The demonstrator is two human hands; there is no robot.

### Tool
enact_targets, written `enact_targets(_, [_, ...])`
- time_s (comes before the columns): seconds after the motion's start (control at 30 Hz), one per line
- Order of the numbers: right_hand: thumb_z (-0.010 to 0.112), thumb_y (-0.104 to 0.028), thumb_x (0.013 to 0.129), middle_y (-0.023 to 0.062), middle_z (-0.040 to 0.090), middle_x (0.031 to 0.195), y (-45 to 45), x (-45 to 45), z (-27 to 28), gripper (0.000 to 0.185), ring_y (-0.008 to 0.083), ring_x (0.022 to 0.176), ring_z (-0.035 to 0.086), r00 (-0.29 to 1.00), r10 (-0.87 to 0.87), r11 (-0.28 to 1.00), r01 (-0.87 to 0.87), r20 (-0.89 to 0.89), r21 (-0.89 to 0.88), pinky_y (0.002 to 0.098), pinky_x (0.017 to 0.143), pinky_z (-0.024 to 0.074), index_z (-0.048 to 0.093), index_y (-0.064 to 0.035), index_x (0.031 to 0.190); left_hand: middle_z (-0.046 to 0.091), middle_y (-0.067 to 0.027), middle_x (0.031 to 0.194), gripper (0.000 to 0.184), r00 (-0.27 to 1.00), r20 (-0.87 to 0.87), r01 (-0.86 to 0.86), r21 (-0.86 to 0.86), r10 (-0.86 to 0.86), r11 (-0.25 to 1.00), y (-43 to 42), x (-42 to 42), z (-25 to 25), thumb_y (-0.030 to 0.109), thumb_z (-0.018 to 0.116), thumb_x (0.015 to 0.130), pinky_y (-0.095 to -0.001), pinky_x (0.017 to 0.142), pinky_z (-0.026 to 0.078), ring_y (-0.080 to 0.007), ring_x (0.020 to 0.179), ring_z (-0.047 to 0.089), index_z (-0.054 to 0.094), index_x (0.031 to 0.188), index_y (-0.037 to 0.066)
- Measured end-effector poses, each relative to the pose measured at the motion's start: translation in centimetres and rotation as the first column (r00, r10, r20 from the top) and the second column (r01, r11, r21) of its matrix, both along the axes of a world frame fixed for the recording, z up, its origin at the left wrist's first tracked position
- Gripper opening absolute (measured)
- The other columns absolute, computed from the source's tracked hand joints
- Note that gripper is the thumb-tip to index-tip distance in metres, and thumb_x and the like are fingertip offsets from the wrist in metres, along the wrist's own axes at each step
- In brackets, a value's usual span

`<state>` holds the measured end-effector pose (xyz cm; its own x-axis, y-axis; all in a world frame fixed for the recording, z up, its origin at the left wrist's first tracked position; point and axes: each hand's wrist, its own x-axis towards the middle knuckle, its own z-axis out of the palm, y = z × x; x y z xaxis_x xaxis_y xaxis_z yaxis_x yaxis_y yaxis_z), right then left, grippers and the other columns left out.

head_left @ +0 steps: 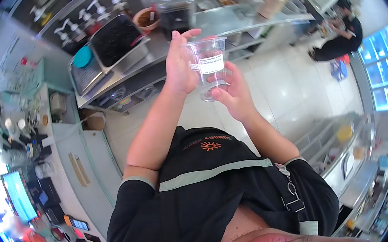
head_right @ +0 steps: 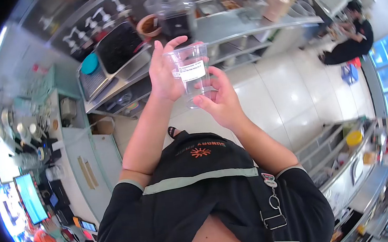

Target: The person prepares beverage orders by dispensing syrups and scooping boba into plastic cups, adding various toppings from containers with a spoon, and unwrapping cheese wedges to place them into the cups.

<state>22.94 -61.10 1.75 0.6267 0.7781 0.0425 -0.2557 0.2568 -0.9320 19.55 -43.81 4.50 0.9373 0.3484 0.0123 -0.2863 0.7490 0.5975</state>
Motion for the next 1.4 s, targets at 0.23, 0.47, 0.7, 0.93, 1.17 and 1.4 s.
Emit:
enact_targets(0.23, [0.079, -0.006, 0.084, 0.0151, 0.054, 0.121, 16.1, -1.0, -1.1, 0.081, 0.0191, 0.100, 0.065, 0.986, 0.167, 0.985, -0.168, 0.007, 0.027, 0.0354, 0.085, 0.0579, 0.027, -0.0045, 0.147, 0.060, -0.0293, 0.125, 0.068, 0.974, -0.041, -0.222, 0.003, 0.222, 0.975, 15.0, -3.6, -0.7, 0.063, 0.035, 0.100, -0.0501, 0.084, 0.057, -0.0395, 0.097, 0.066, 0.046, 0.130, 0.003])
enact_targets(0.47, [0.080, -0.008, 0.084, 0.0155, 0.056, 0.120, 26.9, -0.6, -1.9, 0.084, 0.0181, 0.096, 0.066, 0.966, 0.260, 0.966, -0.260, 0.003, -0.001, 0.0310, 0.080, 0.0567, 0.026, -0.0039, 0.147, 0.062, -0.0294, 0.120, 0.075, 0.940, -0.075, -0.337, -0.030, 0.334, 0.941, 24.7, -5.1, -1.4, 0.069, 0.032, 0.098, -0.0491, 0.083, 0.056, -0.0398, 0.096, 0.067, 0.046, 0.130, 0.003])
enact_targets(0.7, [0.073, -0.016, 0.090, 0.0115, 0.064, 0.109, 36.0, 6.8, -3.0, 0.062, 0.0189, 0.083, 0.068, 0.895, 0.369, 0.926, -0.330, 0.251, -0.185, 0.0311, 0.073, 0.0555, 0.041, -0.0059, 0.142, 0.068, -0.0258, 0.107, 0.070, 0.858, -0.196, -0.482, 0.007, 0.474, 0.876, 33.6, -4.7, -4.5, 0.067, 0.035, 0.097, -0.0524, 0.073, 0.057, -0.0400, 0.086, 0.069, 0.046, 0.130, 0.006])
enact_targets(0.93, [0.059, -0.023, 0.093, 0.0097, 0.067, 0.102, 44.4, 14.3, -9.6, 0.024, 0.0301, 0.098, 0.065, -0.314, 0.725, 0.682, 0.207, 0.613, -0.701, 0.0451, 0.076, 0.0519, 0.066, -0.0070, 0.110, 0.066, -0.0232, 0.116, 0.075, 0.608, -0.378, -0.743, 0.041, 0.698, 0.669, 38.9, -7.1, -3.9, 0.071, 0.034, 0.096, -0.0528, 0.075, 0.056, -0.0414, 0.093, 0.067, 0.050, 0.131, 0.007])
enact_targets(1.17, [0.052, -0.011, 0.088, 0.0148, 0.069, 0.089, 46.9, 14.8, -8.1, 0.019, 0.0353, 0.085, 0.070, -0.321, 0.858, 0.472, 0.180, 0.402, -0.863, 0.0497, 0.065, 0.0528, 0.071, -0.0077, 0.092, 0.067, -0.0235, 0.115, 0.075, 0.595, -0.298, -0.789, -0.041, 0.746, 0.613, 41.8, -7.3, -3.0, 0.072, 0.035, 0.095, -0.0543, 0.077, 0.053, -0.0413, 0.094, 0.066, 0.052, 0.129, 0.008])
enact_targets(1.4, [0.058, -0.008, 0.080, 0.0168, 0.071, 0.080, 45.9, 14.1, 1.9, 0.016, 0.0351, 0.079, 0.071, -0.453, 0.846, 0.426, 0.256, 0.281, -0.868, 0.0491, 0.065, 0.0553, 0.073, -0.0055, 0.083, 0.065, -0.0248, 0.118, 0.079, 0.646, -0.293, -0.732, 0.022, 0.705, 0.680, 44.4, -10.6, -3.5, 0.073, 0.032, 0.095, -0.0528, 0.076, 0.053, -0.0421, 0.094, 0.065, 0.052, 0.131, 0.006])
